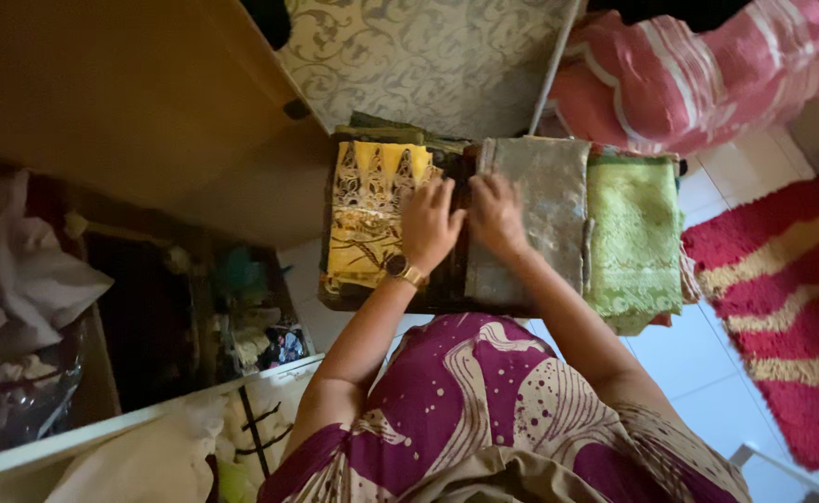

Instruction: The person organizes folded clothes by removing items from a shelf, sorting through a stack of patterned textiles on a table, and then placing them back onto the shelf.

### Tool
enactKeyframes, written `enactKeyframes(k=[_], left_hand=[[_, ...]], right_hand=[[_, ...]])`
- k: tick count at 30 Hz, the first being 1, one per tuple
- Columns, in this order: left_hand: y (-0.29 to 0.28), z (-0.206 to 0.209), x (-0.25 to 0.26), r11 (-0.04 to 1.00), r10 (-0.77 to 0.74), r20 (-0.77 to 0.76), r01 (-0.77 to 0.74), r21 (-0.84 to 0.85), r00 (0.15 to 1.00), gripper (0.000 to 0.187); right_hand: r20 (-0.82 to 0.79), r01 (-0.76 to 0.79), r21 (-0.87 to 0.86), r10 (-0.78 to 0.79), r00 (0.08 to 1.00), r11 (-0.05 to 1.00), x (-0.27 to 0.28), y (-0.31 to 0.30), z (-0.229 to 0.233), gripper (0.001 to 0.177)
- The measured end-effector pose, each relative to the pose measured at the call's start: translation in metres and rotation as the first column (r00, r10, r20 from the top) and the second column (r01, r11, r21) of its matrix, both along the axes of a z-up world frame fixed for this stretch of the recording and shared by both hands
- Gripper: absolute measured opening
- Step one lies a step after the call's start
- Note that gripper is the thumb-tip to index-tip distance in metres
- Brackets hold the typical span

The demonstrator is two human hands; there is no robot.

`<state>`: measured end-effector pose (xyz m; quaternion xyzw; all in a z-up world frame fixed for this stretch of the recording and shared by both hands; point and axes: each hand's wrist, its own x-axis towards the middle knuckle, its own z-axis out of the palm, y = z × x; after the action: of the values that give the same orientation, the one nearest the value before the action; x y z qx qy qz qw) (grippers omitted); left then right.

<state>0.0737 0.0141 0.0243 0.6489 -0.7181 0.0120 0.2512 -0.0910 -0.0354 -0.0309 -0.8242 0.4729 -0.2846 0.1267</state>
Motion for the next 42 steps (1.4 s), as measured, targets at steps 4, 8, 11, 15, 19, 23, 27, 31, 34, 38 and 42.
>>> enactKeyframes(k=[4,8,11,15,19,23,27,31,34,38,42], left_hand=[[-0.013,-0.048,-0.027,0.953,-0.088,-0.367,0.185,0.240,0.926,0.057],[-0.032,-0.087,-0.044,0.956,-0.038,-0.449,0.164,0.245,0.893,0.071],[-0.049,-0.099,-0.048,0.963,0.002,-0.565,0.151,0.224,0.825,0.094],[-0.060,-0.099,-0.057,0.979,0.048,-0.487,0.056,0.196,0.872,0.099],[-0.063,-0.082,-0.062,0.955,0.094,-0.402,0.031,0.296,0.911,0.076],[-0.056,-0.054,-0.069,0.983,0.002,-0.387,0.069,0.171,0.922,0.049],[-0.041,-0.030,-0.079,0.960,-0.223,-0.053,0.210,-0.187,0.973,0.017],[-0.030,-0.037,-0.070,0.834,-0.509,-0.001,0.493,-0.247,0.861,0.005],[-0.035,-0.062,-0.068,0.897,-0.423,-0.346,0.441,-0.028,0.838,0.008],[-0.052,-0.060,-0.062,0.986,-0.024,-0.751,0.138,0.090,0.660,0.069],[-0.058,-0.005,-0.054,0.981,-0.101,-0.353,0.034,-0.190,0.930,0.115]], right_hand=[[-0.080,0.208,0.110,-0.200,0.977,0.972,-0.050,-0.004,0.006,0.065],[-0.108,0.310,0.164,-0.295,0.949,0.936,-0.080,-0.001,-0.005,0.070],[-0.100,0.346,0.088,-0.337,0.936,0.934,-0.093,-0.002,-0.019,0.066],[0.012,0.464,0.082,-0.467,0.884,0.882,-0.104,-0.007,-0.026,0.071],[0.128,0.540,0.329,-0.603,0.787,0.775,-0.115,-0.038,-0.011,0.077],[0.225,0.409,0.628,-0.657,0.720,0.662,-0.126,-0.065,-0.010,0.048],[0.614,-0.057,0.698,-0.555,0.561,0.714,-0.140,-0.086,-0.035,0.037],[0.855,-0.424,0.503,-0.505,0.119,0.753,-0.149,-0.075,-0.044,0.031],[0.862,-0.381,0.485,-0.504,0.056,0.787,-0.145,-0.059,-0.024,0.032],[0.841,-0.407,0.519,-0.535,0.084,0.752,-0.138,-0.046,0.006,0.030],[0.864,-0.364,0.495,-0.402,0.303,0.789,-0.140,-0.049,-0.006,0.015]])
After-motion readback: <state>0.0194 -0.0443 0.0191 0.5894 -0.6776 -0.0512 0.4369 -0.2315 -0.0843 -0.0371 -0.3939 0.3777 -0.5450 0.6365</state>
